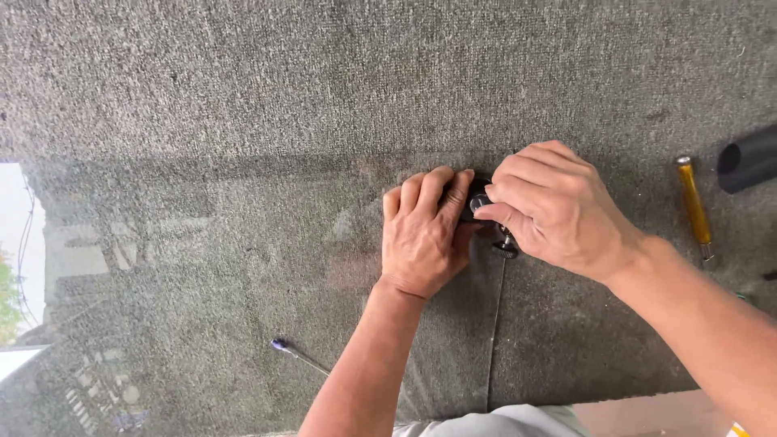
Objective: Measuring, marking, and scoring a circular shape on a glass pane using a circular glass cutter
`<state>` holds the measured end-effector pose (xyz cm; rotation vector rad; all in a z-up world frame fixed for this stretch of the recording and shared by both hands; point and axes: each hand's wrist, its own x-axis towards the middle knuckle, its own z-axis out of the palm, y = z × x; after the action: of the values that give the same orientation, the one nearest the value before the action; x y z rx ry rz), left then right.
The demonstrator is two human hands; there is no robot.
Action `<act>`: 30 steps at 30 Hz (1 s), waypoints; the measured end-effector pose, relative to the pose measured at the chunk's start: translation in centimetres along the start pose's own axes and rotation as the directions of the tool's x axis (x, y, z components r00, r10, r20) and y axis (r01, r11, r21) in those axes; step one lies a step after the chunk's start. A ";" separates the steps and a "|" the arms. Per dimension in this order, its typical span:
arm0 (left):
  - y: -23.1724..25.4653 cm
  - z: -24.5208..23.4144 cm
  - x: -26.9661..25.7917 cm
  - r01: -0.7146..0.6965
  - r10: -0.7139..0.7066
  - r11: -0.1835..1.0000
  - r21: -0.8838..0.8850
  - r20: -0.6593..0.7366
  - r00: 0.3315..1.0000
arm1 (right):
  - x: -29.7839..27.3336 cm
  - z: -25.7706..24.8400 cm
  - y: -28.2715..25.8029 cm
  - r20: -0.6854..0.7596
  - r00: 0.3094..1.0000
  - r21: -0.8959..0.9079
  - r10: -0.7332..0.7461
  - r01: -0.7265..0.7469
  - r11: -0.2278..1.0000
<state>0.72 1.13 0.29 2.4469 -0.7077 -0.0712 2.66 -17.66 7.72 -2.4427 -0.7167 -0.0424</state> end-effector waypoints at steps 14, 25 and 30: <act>0.3 0.3 -0.4 0.001 -0.001 1.000 -0.002 0.053 0.999 | 1.2 0.5 1.5 0.330 0.774 0.118 0.540 -0.601 0.790; -1.2 -3.7 -3.2 0.122 -0.094 0.992 0.043 -0.414 0.905 | -11.6 -0.1 -0.5 -0.396 0.696 0.163 0.599 -0.588 0.792; -5.1 -3.2 -5.0 0.359 -0.178 0.899 0.252 -0.537 0.824 | -16.9 0.7 -3.1 -0.478 0.667 0.074 0.571 -0.618 0.783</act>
<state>-0.55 8.82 -0.39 2.7072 -0.1326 0.6145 -13.45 -23.38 5.56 -2.4844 0.3363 -0.4168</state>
